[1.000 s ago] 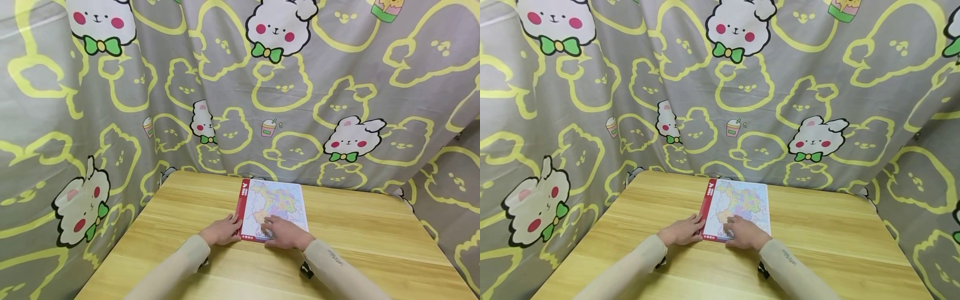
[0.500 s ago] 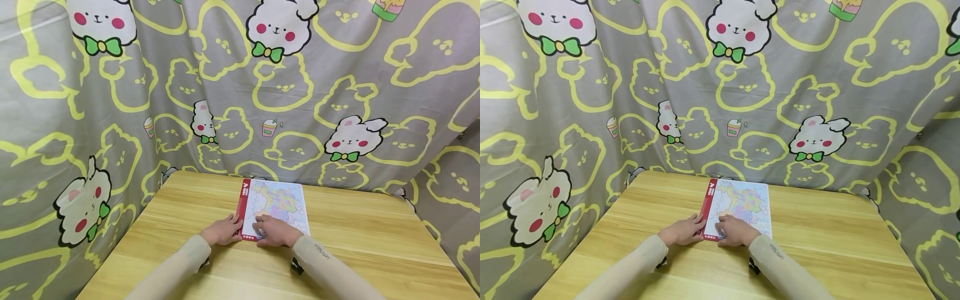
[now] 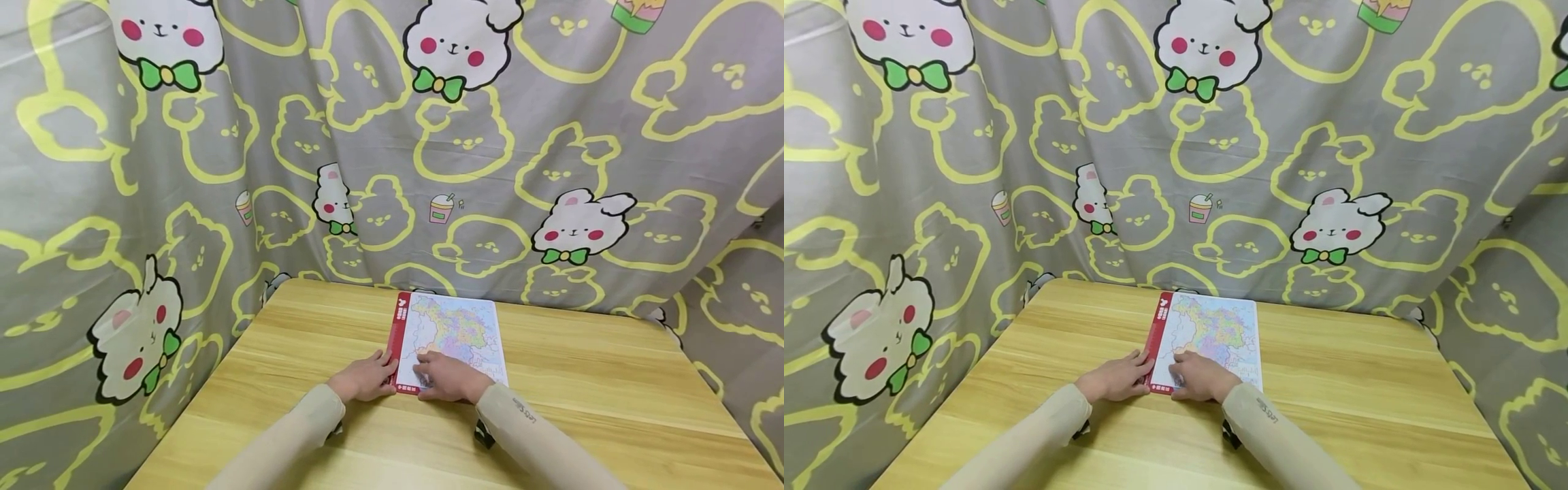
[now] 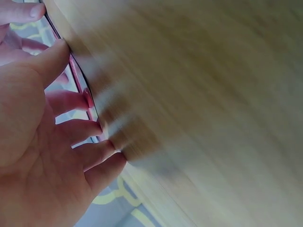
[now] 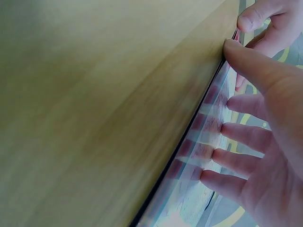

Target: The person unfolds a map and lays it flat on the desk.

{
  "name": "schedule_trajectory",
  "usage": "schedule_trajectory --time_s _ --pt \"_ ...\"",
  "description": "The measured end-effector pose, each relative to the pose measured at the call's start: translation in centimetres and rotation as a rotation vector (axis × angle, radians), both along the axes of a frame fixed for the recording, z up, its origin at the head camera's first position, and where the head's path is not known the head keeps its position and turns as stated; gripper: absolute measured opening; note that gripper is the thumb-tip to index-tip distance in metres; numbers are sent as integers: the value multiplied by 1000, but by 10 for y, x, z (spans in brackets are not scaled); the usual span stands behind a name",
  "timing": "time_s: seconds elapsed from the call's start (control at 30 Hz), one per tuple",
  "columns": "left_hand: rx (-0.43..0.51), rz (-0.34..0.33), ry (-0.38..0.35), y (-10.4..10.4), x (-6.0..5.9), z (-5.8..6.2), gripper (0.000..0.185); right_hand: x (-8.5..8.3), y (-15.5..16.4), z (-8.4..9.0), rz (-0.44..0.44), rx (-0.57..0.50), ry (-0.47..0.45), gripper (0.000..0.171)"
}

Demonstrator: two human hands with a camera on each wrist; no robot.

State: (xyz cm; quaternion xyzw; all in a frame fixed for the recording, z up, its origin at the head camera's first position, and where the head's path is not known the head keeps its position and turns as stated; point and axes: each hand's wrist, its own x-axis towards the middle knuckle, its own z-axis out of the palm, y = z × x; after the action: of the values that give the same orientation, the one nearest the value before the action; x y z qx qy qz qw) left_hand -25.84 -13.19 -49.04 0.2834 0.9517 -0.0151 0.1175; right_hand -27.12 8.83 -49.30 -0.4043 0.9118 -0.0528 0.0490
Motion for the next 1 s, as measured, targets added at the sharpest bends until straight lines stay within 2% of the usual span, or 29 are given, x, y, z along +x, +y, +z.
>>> schedule_trajectory --time_s 0.23,0.47,0.57,0.67,0.8,1.0 --pt "4 -10 8 1 0 0 64 0 3 1 11 20 -22 56" --pt "9 -12 15 0 0 0 64 5 6 5 69 19 -3 38" --pt "11 -15 16 0 1 1 64 6 8 5 96 -8 22 36" --pt "9 -16 17 0 1 1 64 7 9 5 119 -56 27 25" --pt "5 -17 14 0 1 0 65 7 10 8 118 -110 -8 13" --pt "8 -12 9 0 3 1 64 12 13 16 73 -104 5 33"
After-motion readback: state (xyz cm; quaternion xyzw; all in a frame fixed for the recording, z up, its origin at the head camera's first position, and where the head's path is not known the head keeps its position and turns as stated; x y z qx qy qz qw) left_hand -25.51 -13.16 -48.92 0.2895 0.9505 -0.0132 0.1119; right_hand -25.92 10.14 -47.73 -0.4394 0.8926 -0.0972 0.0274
